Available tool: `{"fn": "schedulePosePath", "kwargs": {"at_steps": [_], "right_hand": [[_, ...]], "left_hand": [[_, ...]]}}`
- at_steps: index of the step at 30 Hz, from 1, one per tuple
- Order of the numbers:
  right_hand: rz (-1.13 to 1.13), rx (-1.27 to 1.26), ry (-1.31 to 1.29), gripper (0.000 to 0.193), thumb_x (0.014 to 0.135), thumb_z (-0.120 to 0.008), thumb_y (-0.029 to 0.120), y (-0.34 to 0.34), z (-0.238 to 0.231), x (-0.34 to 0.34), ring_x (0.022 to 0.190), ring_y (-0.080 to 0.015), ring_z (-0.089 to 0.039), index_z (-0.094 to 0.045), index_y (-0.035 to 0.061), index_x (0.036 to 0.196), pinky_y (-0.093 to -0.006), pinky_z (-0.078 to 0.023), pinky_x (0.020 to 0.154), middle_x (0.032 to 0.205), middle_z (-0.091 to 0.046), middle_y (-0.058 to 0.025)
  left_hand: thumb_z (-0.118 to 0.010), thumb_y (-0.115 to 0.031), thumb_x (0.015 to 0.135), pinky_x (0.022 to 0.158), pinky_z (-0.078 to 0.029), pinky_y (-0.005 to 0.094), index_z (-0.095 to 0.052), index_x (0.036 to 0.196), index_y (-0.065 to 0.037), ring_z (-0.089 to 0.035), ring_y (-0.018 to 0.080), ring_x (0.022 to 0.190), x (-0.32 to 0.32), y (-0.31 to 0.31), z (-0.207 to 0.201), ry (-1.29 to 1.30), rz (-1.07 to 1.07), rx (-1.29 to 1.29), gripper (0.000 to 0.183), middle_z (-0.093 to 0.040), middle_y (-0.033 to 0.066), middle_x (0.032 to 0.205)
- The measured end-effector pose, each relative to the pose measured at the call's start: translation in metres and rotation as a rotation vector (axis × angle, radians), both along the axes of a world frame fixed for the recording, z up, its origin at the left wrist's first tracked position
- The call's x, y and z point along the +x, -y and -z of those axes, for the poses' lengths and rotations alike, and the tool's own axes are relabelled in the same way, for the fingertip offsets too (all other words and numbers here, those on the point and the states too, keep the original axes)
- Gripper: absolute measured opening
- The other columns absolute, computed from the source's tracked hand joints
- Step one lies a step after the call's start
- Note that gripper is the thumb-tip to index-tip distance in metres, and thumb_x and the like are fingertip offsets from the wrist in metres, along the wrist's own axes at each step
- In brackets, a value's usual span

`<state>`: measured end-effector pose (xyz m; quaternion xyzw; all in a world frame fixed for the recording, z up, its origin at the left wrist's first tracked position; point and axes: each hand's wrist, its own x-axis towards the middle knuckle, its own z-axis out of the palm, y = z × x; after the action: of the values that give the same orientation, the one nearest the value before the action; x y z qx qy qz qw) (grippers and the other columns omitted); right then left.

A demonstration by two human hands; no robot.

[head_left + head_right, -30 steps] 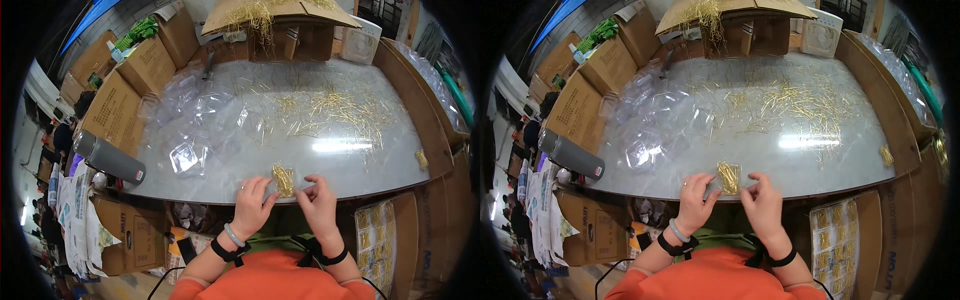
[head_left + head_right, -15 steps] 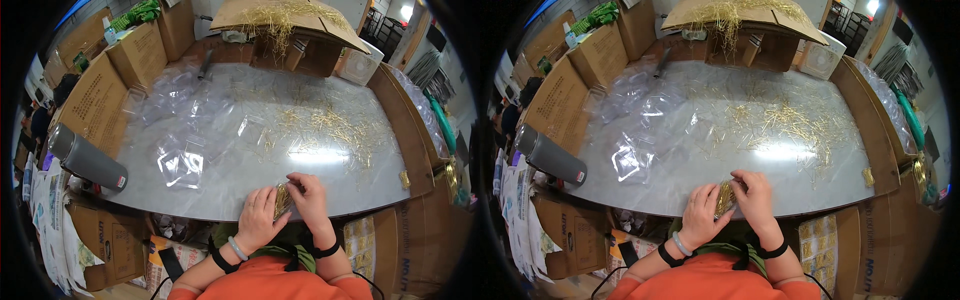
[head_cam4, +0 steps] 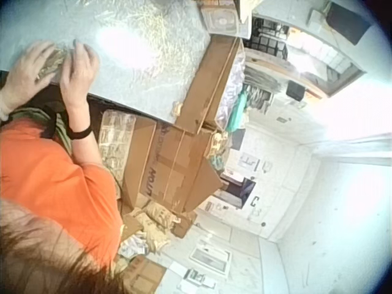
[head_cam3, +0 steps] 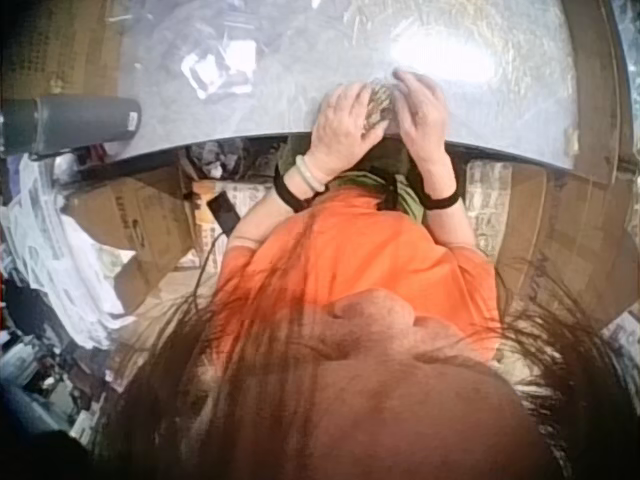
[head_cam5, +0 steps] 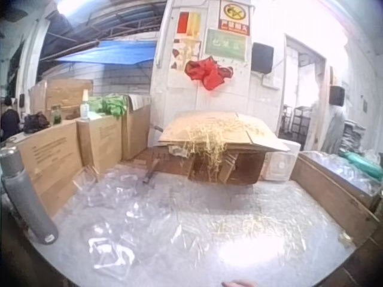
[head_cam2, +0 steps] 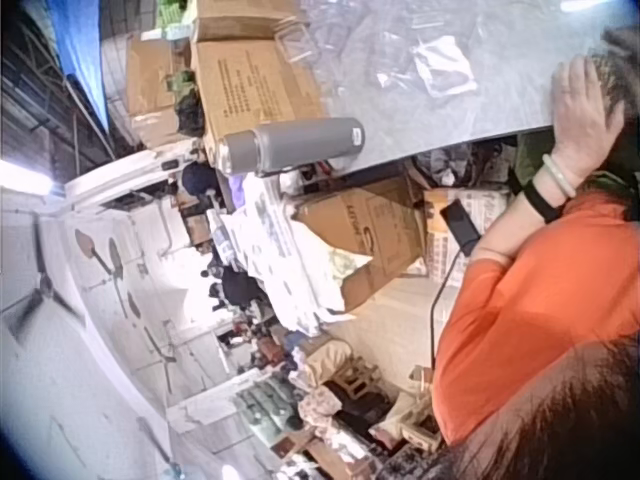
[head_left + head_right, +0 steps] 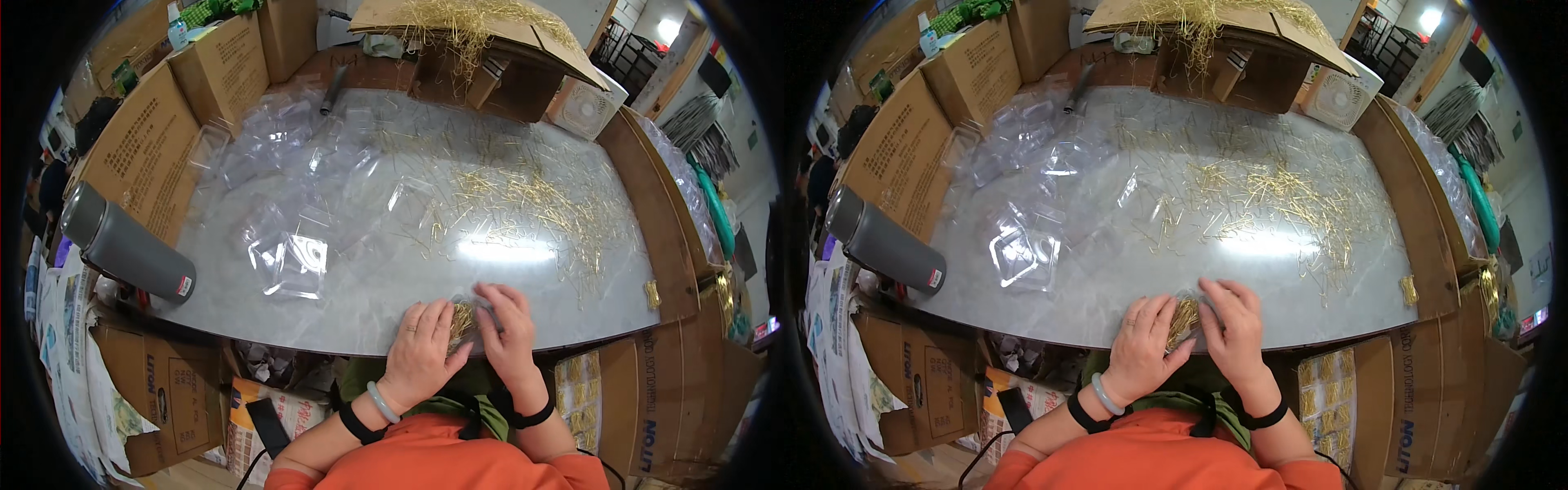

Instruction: Gather and sort small gold-colored metal pieces into small plastic bags on an assembly table.

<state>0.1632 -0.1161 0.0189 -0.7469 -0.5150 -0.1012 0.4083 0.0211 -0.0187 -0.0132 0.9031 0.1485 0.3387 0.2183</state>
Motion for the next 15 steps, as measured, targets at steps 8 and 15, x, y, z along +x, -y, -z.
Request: {"fn": "schedulePosePath", "kwargs": {"at_steps": [8, 15], "right_hand": [[-0.181, -0.069, 0.047, 0.036, 0.092, -0.066, 0.001, 0.013, 0.006, -0.011, 0.115, -0.0357, -0.065, -0.066, 0.0047, 0.128, -0.0479, -0.045, 0.102, 0.117, -0.072, -0.0136], [-0.006, -0.042, -0.192, 0.038, 0.088, -0.068, -0.005, 0.021, 0.013, -0.016, 0.102, -0.0346, -0.064, -0.065, 0.0038, 0.125, -0.0398, -0.050, 0.091, 0.113, -0.070, -0.0146]], "left_hand": [[-0.082, -0.025, 0.081, 0.107, -0.046, 0.0460, -0.060, 0.130, 0.007, -0.054, 0.0385, 0.124, -0.004, -0.002, 0.005, 0.070, -0.001, -0.023, 0.062, -0.057, 0.0196, 0.134], [-0.083, -0.021, 0.080, 0.106, -0.047, 0.0460, -0.063, 0.125, 0.007, -0.056, 0.0383, 0.123, -0.007, -0.003, -0.002, 0.070, 0.026, -0.026, 0.057, -0.059, 0.0209, 0.134]]}}
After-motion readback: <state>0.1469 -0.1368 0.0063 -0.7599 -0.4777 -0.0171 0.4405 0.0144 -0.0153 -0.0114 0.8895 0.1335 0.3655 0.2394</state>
